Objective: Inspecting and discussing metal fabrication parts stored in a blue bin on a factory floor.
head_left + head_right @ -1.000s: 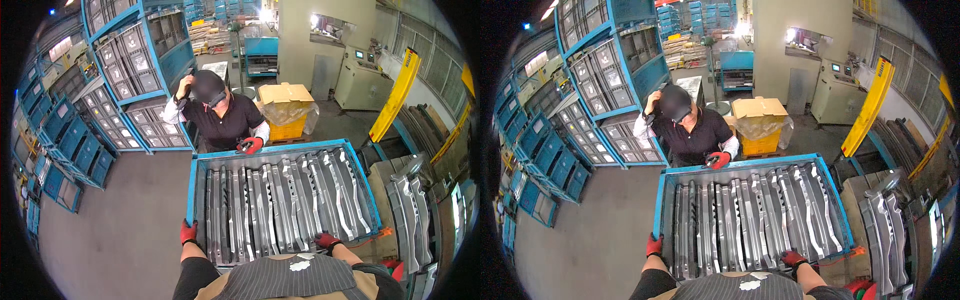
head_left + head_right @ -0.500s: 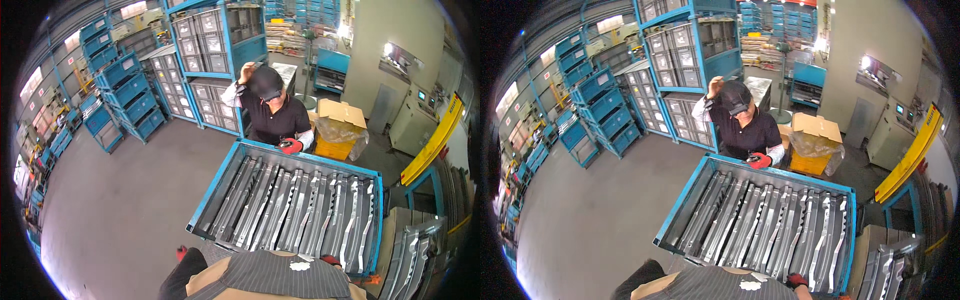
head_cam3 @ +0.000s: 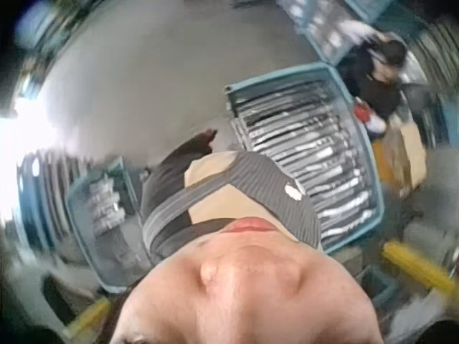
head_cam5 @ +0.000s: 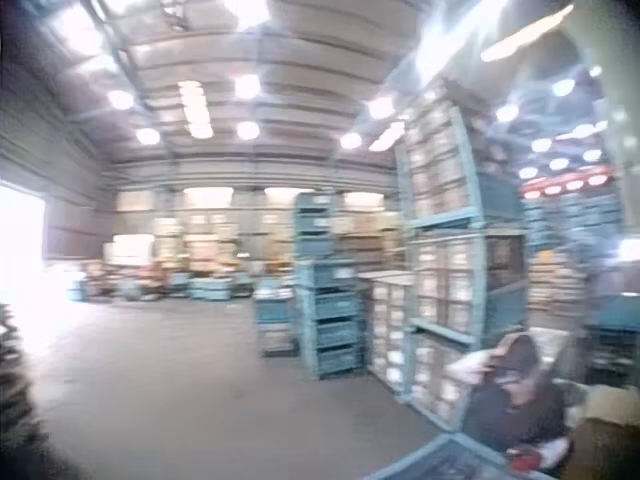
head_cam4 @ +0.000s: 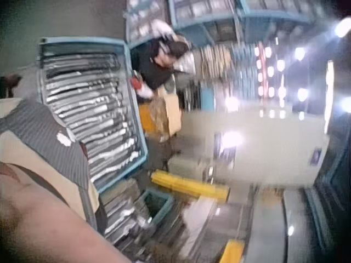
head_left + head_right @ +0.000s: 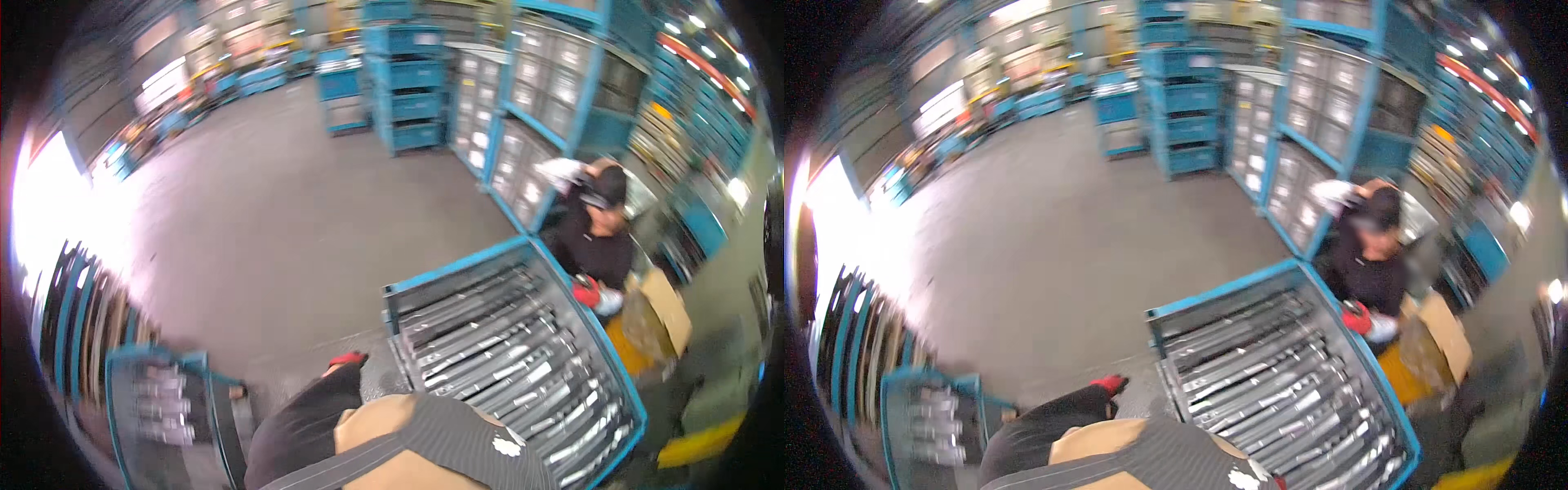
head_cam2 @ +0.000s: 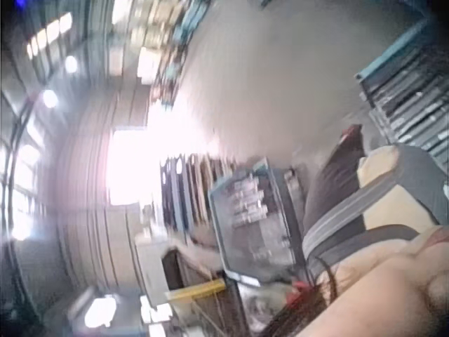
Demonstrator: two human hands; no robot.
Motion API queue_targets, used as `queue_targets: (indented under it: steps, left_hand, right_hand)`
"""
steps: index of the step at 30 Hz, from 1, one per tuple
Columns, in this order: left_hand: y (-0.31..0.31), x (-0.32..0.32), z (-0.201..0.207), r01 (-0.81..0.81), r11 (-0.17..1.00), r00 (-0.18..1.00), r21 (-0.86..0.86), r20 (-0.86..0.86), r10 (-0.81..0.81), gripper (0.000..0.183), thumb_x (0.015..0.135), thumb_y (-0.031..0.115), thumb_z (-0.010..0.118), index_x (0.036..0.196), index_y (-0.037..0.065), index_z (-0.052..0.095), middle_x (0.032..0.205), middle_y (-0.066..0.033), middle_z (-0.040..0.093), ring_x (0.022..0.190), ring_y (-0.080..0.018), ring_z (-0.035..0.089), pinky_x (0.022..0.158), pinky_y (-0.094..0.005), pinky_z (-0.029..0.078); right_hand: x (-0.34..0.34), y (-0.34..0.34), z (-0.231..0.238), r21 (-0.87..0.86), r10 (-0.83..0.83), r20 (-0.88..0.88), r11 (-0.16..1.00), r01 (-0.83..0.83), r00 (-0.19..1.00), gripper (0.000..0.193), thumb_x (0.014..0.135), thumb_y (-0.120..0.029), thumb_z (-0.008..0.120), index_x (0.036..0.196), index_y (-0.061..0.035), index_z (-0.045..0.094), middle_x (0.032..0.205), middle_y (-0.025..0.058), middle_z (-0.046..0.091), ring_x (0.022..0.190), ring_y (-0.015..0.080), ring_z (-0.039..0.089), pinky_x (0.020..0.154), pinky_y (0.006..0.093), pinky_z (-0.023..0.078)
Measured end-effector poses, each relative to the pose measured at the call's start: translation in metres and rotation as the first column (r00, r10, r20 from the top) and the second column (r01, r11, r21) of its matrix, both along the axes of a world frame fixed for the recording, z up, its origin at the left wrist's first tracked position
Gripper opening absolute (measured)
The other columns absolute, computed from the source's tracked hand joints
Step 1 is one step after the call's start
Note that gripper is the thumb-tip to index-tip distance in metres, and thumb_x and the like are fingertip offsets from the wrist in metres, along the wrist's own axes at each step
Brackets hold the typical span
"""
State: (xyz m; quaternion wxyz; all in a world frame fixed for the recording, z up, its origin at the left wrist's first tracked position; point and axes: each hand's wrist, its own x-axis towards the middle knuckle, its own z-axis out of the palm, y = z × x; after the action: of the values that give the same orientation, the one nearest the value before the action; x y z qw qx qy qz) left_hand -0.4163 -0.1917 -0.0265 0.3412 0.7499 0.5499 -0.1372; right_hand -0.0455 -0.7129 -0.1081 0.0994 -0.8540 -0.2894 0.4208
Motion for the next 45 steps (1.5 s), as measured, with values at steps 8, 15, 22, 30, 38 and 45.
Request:
queue_targets:
  steps: [8,15,22,30,38,45]
  left_hand:
    - [-0.021,-0.029,0.077,-0.347,0.928,0.917,-0.136,0.156,0.366,0.058,0.086,0.052,0.045,0.124,0.009,0.053,0.129,-0.016,0.051,0.121,-0.0347,0.047,0.098,-0.045,0.037]
    - [-0.113,-0.12,0.022,-0.332,0.942,0.931,-0.046,-0.179,0.319,0.054,0.087,0.052,0.04,0.12,0.014,0.058,0.125,-0.012,0.056,0.116,-0.0334,0.051,0.096,-0.045,0.039]
    - [-0.156,-0.124,0.015,-0.417,0.837,0.908,-0.354,-0.114,0.403,0.053,0.088,0.052,0.041,0.119,0.013,0.059,0.126,-0.0117,0.055,0.115,-0.0307,0.053,0.094,-0.0442,0.041]
    - [-0.131,-0.116,0.059,0.076,0.817,0.972,-0.572,-0.139,-0.187,0.051,0.09,0.048,0.042,0.119,0.01,0.059,0.124,-0.0117,0.057,0.113,-0.0259,0.054,0.093,-0.0407,0.043]
    - [-0.1,-0.096,0.048,0.389,0.582,0.821,-0.714,-0.019,-0.571,0.049,0.088,0.045,0.043,0.118,0.01,0.059,0.123,-0.0131,0.057,0.114,-0.0268,0.054,0.093,-0.0402,0.043]
    - [-0.036,0.04,0.047,0.621,0.37,0.488,-0.691,-0.029,-0.872,0.048,0.086,0.043,0.044,0.118,0.011,0.059,0.123,-0.0143,0.057,0.115,-0.0277,0.053,0.093,-0.0399,0.042]
  right_hand:
    - [0.036,0.081,0.05,0.068,-0.047,-0.061,0.996,0.051,0.997,0.046,0.082,-0.046,0.052,0.104,-0.007,0.062,0.102,0.0177,0.063,0.091,0.035,0.059,0.081,0.0447,0.046]
    - [0.047,0.095,0.059,0.089,-0.02,-0.066,0.996,0.026,0.998,0.05,0.082,-0.05,0.05,0.104,-0.0074,0.062,0.102,0.0166,0.063,0.091,0.0337,0.059,0.082,0.0443,0.045]
    - [0.039,0.082,0.049,0.069,0.008,-0.063,0.998,-0.003,0.998,0.053,0.082,-0.054,0.048,0.105,-0.0077,0.063,0.103,0.0156,0.063,0.091,0.0325,0.059,0.083,0.0438,0.044]
    - [0.026,0.018,0.04,0.088,-0.103,-0.115,0.99,0.113,0.988,0.058,0.083,-0.058,0.045,0.106,-0.0081,0.064,0.103,0.0144,0.064,0.091,0.031,0.058,0.084,0.0432,0.043]
    - [-0.033,-0.079,0.051,-0.157,-0.487,-0.268,0.873,0.461,0.831,0.063,0.083,-0.062,0.043,0.106,-0.0085,0.065,0.103,0.0131,0.064,0.091,0.0295,0.058,0.085,0.0427,0.041]
    - [-0.128,-0.129,0.094,-0.323,-0.642,-0.357,0.766,0.556,0.678,0.061,0.084,-0.06,0.044,0.11,-0.0087,0.064,0.114,0.0135,0.062,0.105,0.03,0.056,0.093,0.042,0.039]
